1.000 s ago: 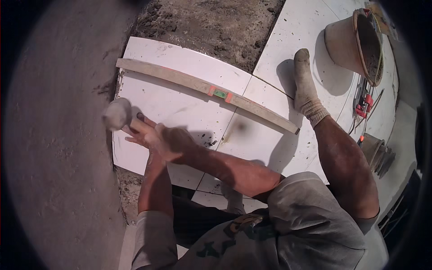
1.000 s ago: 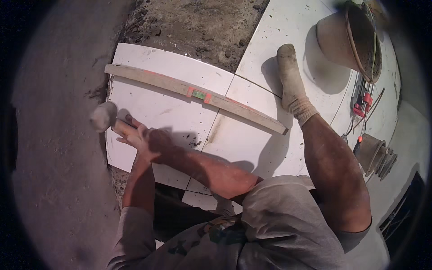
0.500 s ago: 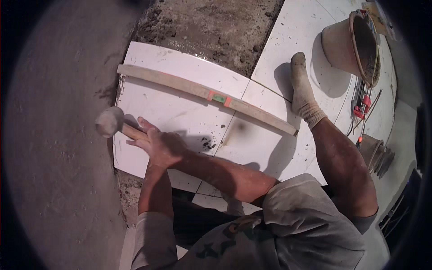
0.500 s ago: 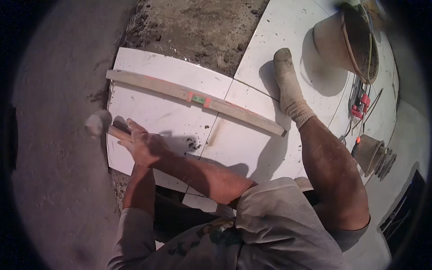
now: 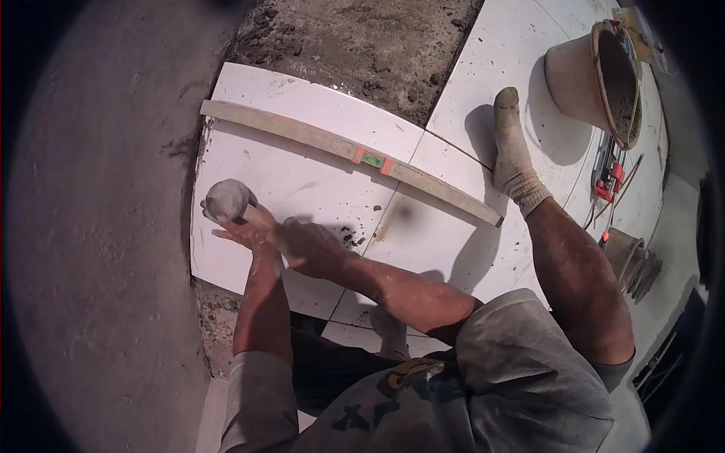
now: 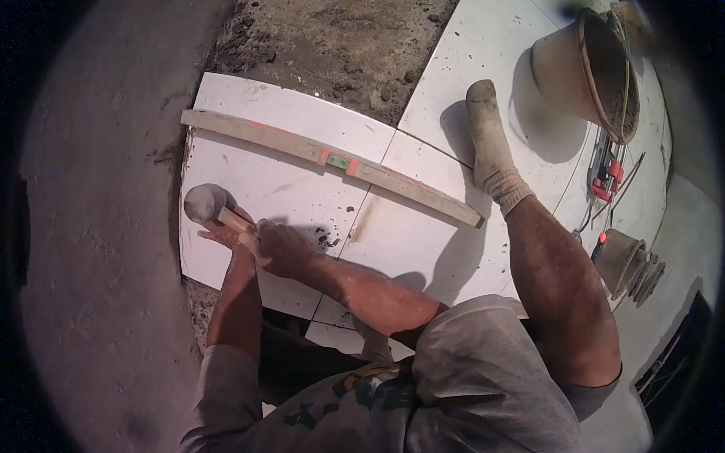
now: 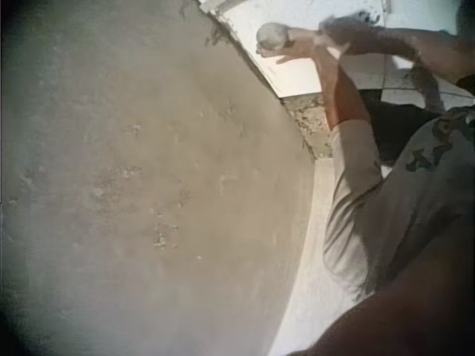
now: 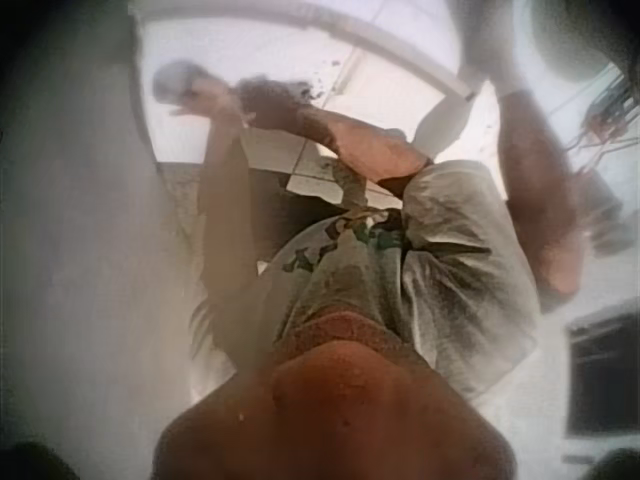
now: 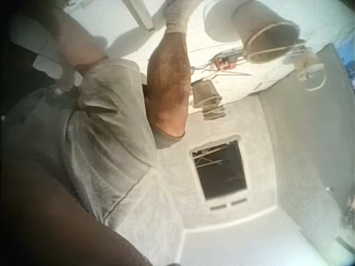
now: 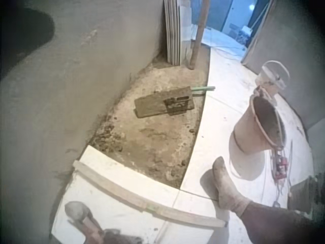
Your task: Manually applying mortar and setting a large ceramic tile on a floor.
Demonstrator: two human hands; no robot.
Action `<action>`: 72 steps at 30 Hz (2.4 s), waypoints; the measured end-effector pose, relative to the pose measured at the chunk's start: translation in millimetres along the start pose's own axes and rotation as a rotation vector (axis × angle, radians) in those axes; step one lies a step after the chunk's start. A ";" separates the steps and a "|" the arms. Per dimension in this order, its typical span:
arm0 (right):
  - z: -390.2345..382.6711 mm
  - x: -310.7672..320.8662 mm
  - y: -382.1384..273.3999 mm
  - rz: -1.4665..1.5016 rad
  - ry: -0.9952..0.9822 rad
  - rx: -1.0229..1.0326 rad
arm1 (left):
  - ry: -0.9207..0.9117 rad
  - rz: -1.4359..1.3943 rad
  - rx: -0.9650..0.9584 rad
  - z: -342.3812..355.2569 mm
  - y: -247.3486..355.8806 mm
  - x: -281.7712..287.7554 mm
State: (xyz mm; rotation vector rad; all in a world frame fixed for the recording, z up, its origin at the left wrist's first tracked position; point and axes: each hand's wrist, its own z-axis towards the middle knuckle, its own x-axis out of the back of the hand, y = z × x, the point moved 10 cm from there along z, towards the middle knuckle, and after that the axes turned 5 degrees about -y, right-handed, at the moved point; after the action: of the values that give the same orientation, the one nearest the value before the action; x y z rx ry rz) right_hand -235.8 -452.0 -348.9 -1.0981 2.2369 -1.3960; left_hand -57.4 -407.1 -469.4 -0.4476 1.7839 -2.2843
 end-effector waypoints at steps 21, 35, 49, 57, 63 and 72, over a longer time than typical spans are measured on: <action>15.6 12.2 -21.5 -0.660 -0.015 0.095 | -0.441 -1.535 0.048 49.4 -69.3 32.3; -57.6 183.1 24.3 -0.803 0.266 -0.156 | -0.578 -1.452 0.125 57.6 -75.8 36.6; -43.0 179.8 26.9 -0.900 0.316 -0.183 | -0.654 -1.537 0.183 57.3 -78.6 32.6; -43.3 165.8 -26.2 -0.922 0.458 0.034 | -0.580 -1.527 0.176 56.9 -78.3 36.6; -43.3 80.3 -45.3 -0.693 0.256 0.146 | -0.635 -1.523 0.205 58.1 -77.4 35.0; -6.0 47.2 -6.7 -0.499 0.275 -0.019 | -0.615 -1.506 0.205 56.3 -75.4 35.3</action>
State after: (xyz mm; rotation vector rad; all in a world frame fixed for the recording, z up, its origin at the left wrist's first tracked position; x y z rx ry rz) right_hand -267.9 -484.1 -333.2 -1.6418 2.2505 -1.8146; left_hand -68.3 -451.8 -380.0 -2.7287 0.8088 -2.3434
